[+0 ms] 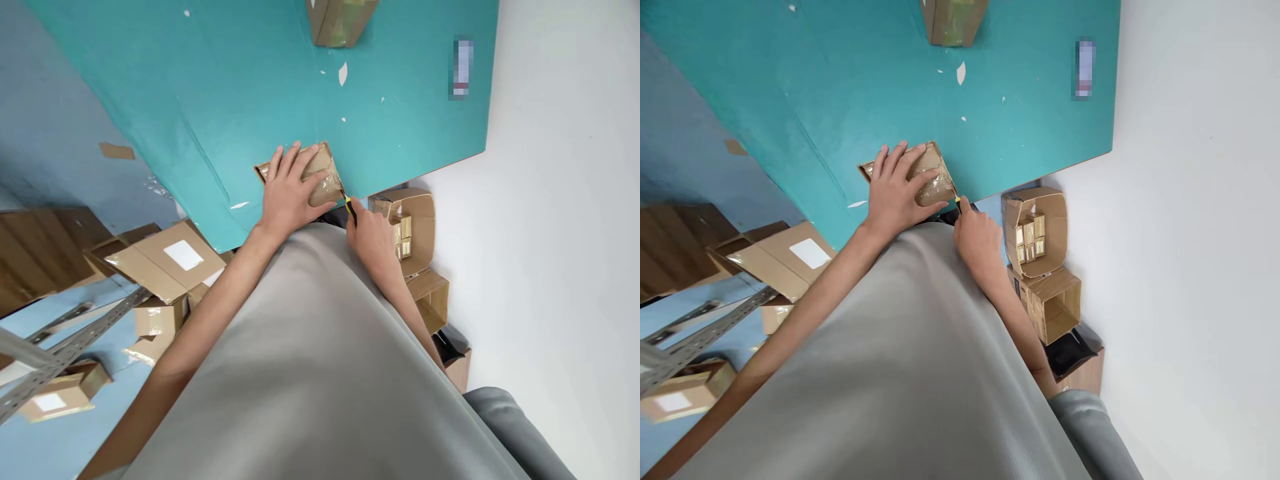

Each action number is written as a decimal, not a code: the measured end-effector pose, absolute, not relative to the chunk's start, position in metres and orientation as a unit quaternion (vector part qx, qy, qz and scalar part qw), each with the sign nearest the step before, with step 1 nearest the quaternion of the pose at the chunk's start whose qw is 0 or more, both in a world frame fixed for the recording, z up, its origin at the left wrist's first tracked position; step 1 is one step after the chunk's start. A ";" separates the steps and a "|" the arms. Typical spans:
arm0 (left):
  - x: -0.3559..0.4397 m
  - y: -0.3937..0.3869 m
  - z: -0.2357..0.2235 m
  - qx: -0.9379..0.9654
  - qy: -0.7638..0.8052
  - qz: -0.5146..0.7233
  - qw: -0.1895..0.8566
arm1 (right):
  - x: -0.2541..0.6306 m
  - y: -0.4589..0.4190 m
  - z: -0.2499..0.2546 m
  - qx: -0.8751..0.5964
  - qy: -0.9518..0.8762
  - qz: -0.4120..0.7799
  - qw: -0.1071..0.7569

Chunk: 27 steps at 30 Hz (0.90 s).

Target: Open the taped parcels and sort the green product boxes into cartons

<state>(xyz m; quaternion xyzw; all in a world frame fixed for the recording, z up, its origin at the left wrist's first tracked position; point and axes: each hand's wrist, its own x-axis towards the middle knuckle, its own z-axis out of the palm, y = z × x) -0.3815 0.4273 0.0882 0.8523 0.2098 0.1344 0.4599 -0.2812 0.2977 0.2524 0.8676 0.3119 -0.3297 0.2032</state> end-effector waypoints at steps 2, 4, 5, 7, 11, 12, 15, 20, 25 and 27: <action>-0.382 0.428 0.089 0.854 0.214 0.138 0.453 | -0.282 0.296 0.256 0.864 0.320 -0.333 0.203; -0.383 0.429 0.090 0.858 0.217 0.138 0.445 | -0.279 0.298 0.256 0.868 0.328 -0.323 0.185; -0.383 0.429 0.090 0.860 0.218 0.138 0.441 | -0.276 0.300 0.255 0.872 0.334 -0.314 0.171; -0.383 0.428 0.090 0.864 0.219 0.139 0.433 | -0.269 0.308 0.249 0.877 0.349 -0.296 0.143; -0.383 0.426 0.091 0.867 0.222 0.143 0.423 | -0.256 0.323 0.232 0.869 0.373 -0.300 0.123; -0.383 0.425 0.091 0.866 0.222 0.143 0.424 | -0.255 0.324 0.229 0.869 0.374 -0.301 0.122; -0.383 0.425 0.092 0.865 0.221 0.136 0.429 | -0.256 0.323 0.227 0.871 0.363 -0.302 0.133; -0.382 0.424 0.093 0.866 0.214 0.119 0.436 | -0.263 0.307 0.231 0.867 0.331 -0.331 0.172; -0.383 0.426 0.089 0.876 0.187 0.115 0.430 | -0.271 0.288 0.239 0.867 0.312 -0.348 0.173; -0.387 0.429 0.086 0.883 0.181 0.115 0.417 | -0.271 0.280 0.244 0.873 0.314 -0.346 0.139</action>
